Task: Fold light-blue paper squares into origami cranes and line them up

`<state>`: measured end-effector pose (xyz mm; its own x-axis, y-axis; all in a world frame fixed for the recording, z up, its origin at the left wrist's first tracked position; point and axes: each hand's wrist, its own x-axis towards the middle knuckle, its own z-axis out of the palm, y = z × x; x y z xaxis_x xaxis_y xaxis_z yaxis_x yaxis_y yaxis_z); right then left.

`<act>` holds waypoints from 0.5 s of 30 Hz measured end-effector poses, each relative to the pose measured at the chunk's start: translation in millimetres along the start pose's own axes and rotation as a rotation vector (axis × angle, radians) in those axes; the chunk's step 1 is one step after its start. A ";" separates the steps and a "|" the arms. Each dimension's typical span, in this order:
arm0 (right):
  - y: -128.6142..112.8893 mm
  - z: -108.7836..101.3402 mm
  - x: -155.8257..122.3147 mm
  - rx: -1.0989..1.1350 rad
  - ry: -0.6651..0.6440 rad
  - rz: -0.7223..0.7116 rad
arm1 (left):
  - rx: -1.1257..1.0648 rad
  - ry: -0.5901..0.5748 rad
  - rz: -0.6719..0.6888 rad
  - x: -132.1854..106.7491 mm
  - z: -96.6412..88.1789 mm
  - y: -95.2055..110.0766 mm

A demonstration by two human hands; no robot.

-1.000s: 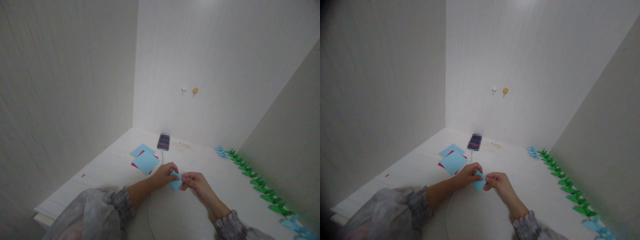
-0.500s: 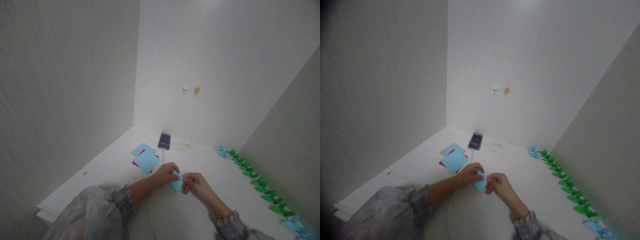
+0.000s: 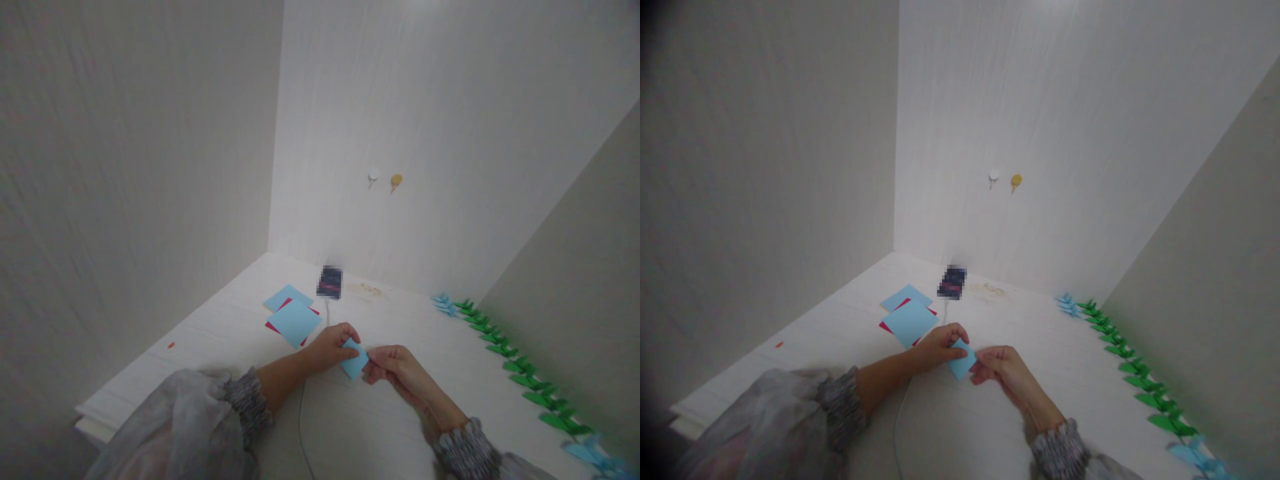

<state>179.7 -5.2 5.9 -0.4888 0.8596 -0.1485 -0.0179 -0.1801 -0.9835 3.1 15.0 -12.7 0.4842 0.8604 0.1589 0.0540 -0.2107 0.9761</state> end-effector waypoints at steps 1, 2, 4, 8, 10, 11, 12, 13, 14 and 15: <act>0.9 -0.6 -0.1 0.004 0.008 0.002 | 0.018 -0.006 0.012 -0.6 0.1 0.5; 1.6 -1.2 -0.1 0.004 0.014 0.005 | 0.040 -0.011 0.025 -1.0 0.1 0.5; 2.6 -2.3 -0.3 -0.005 0.016 0.017 | 0.092 -0.020 0.050 -1.6 -0.3 -0.5; 3.5 -4.0 0.3 -0.042 0.019 0.042 | 0.184 -0.011 0.086 -2.0 -1.2 -2.4; 4.6 -4.3 1.7 -0.093 0.028 0.041 | 0.207 -0.001 0.088 -2.2 -1.3 -1.6; 5.4 -4.0 2.5 -0.132 0.037 0.029 | 0.211 0.006 0.084 -2.2 -1.2 -1.1; 6.2 -3.6 3.5 -0.177 0.046 0.010 | 0.205 0.011 0.076 -2.1 -1.1 -0.6; 7.0 -2.8 4.4 -0.223 0.056 -0.011 | 0.187 0.015 0.065 -1.8 -0.8 -0.3; 7.6 -2.0 5.1 -0.267 0.065 -0.035 | 0.159 0.015 0.054 -1.4 -0.5 -0.4; 8.1 -1.1 5.7 -0.306 0.070 -0.056 | 0.124 0.012 0.044 -0.9 -0.2 -0.9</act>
<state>177.8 -1.2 -3.1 -0.4332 0.8969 -0.0893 0.2251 0.0117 -0.9743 2.5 14.5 -13.7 0.4782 0.8543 0.2039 0.1404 -0.3036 0.9424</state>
